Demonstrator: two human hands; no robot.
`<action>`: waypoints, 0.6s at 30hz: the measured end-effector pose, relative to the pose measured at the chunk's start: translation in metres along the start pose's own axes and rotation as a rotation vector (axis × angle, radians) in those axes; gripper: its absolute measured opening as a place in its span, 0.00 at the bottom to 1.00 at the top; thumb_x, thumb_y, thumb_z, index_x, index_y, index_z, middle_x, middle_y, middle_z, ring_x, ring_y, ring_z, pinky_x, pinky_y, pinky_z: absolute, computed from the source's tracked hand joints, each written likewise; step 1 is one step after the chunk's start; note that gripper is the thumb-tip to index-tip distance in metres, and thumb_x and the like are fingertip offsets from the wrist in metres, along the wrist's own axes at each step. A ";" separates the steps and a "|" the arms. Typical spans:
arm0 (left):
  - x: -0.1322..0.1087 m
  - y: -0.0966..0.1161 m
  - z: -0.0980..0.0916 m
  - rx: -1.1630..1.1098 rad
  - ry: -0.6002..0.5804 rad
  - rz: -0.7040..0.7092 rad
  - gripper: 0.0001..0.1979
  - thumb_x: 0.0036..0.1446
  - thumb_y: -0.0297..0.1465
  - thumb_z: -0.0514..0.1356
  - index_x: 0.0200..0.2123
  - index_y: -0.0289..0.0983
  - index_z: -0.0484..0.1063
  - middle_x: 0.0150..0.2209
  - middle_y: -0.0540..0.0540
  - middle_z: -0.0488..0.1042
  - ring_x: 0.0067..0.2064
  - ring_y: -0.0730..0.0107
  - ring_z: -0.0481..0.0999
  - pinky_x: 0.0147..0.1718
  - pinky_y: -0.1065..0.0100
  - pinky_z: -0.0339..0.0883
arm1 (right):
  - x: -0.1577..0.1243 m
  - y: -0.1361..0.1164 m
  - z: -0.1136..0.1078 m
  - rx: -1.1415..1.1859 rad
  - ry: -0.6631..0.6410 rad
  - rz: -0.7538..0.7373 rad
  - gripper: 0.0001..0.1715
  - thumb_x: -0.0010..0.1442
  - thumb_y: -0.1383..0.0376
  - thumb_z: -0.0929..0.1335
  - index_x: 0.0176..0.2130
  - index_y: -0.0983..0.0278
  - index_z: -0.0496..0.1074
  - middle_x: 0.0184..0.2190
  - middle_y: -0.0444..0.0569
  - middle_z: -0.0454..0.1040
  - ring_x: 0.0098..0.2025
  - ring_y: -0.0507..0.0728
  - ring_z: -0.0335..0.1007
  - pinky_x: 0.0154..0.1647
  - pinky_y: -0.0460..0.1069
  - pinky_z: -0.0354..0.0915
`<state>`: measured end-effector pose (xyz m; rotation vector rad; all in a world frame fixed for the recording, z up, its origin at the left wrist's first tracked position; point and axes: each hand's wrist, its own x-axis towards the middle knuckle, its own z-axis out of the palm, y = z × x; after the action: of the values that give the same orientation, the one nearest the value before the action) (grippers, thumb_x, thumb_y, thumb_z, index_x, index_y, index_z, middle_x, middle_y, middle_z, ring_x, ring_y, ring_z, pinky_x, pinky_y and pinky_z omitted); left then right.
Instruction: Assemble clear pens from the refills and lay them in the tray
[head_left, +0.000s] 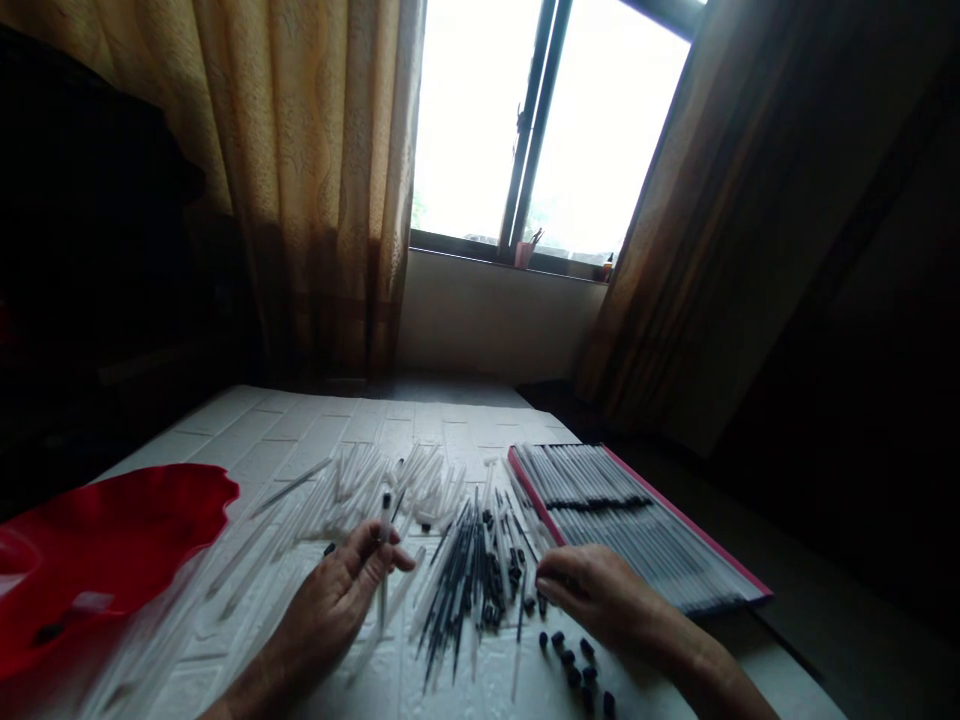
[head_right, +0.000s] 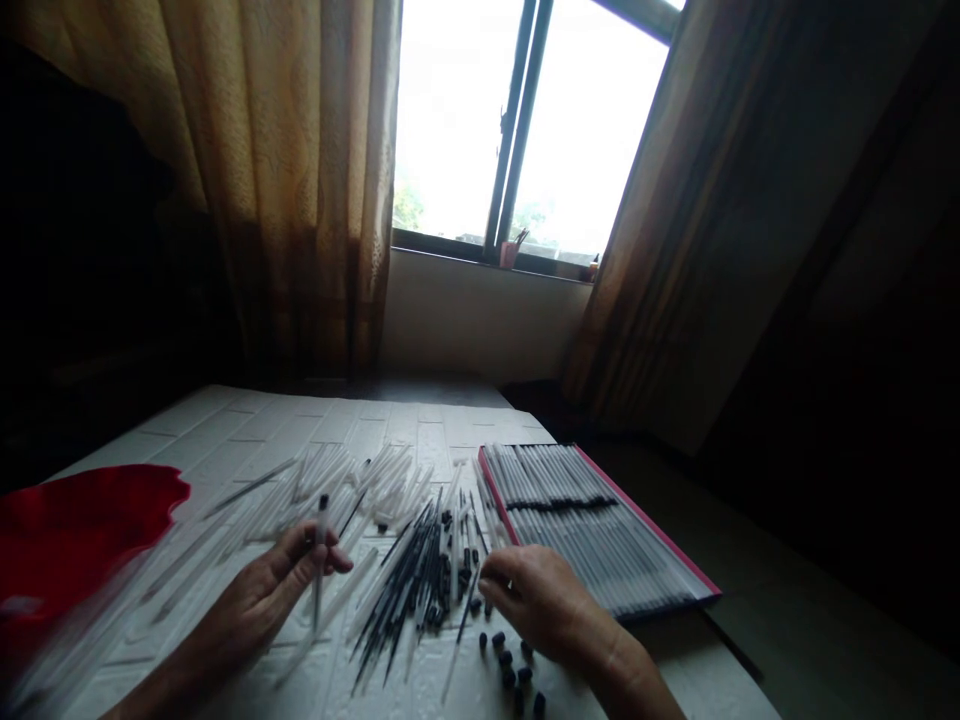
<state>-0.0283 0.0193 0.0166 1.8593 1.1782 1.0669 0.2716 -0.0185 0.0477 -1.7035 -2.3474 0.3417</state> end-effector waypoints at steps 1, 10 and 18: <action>0.001 0.001 -0.003 -0.018 0.028 0.007 0.15 0.60 0.45 0.52 0.38 0.42 0.72 0.36 0.47 0.81 0.41 0.60 0.78 0.43 0.64 0.69 | -0.002 0.003 -0.002 0.005 0.000 0.015 0.13 0.61 0.64 0.64 0.30 0.62 0.76 0.26 0.46 0.76 0.27 0.53 0.69 0.28 0.45 0.57; 0.001 0.003 -0.011 -0.289 0.126 -0.070 0.18 0.53 0.47 0.62 0.39 0.40 0.75 0.22 0.55 0.71 0.20 0.76 0.66 0.19 0.76 0.60 | 0.007 0.022 -0.013 -0.027 0.102 0.092 0.13 0.62 0.62 0.63 0.34 0.61 0.77 0.31 0.48 0.78 0.32 0.56 0.73 0.31 0.46 0.60; -0.002 0.017 -0.011 -0.388 -0.043 -0.154 0.28 0.50 0.57 0.59 0.42 0.41 0.73 0.42 0.44 0.77 0.36 0.62 0.78 0.18 0.75 0.64 | 0.043 0.021 -0.011 -0.179 0.144 0.161 0.13 0.61 0.66 0.64 0.38 0.58 0.79 0.38 0.49 0.79 0.38 0.57 0.74 0.35 0.46 0.61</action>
<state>-0.0323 0.0124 0.0357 1.4618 0.9898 1.0749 0.2810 0.0298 0.0536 -1.9341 -2.2002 0.0330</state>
